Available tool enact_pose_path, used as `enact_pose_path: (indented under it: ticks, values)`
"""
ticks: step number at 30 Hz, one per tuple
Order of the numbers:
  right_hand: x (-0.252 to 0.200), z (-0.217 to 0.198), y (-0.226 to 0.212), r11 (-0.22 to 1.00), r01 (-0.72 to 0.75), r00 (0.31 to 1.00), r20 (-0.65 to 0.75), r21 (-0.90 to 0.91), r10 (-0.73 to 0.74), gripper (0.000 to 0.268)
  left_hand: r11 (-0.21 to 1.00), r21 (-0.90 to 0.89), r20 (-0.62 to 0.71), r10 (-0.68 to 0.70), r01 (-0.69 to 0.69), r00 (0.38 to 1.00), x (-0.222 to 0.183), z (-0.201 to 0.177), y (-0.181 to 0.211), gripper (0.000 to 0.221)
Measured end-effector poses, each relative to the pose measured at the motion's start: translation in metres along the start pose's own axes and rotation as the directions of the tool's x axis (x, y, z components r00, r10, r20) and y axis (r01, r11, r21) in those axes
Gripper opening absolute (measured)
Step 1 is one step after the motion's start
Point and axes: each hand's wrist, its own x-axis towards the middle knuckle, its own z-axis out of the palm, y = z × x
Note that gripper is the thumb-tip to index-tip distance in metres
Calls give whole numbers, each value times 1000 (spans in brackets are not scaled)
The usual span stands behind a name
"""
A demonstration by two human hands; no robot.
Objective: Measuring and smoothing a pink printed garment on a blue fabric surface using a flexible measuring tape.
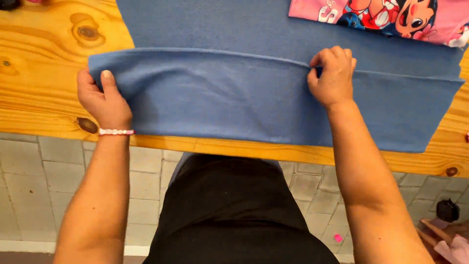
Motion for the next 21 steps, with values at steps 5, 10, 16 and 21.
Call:
enact_pose_path:
  ticks: [5, 10, 16, 21]
  values:
    - [-12, -12, -6, 999, 18, 995, -96, 46, -14, 20, 902, 319, -60, 326, -291, 943, 2, -6, 62, 41]
    - [-22, -18, -8, 999, 31, 984, -178, 42, -23, 19, 852, 344, -6, 423, -395, 906, 34, -6, 60, 38]
    - [-25, -9, -11, 1000, 23, 969, -248, 15, -19, 18, 841, 417, 67, 350, -345, 934, 50, 29, -7, 19]
    - [-22, -14, -24, 999, 24, 943, -333, 22, -15, 19, 838, 418, 64, 359, -352, 931, 53, 28, -8, 23]
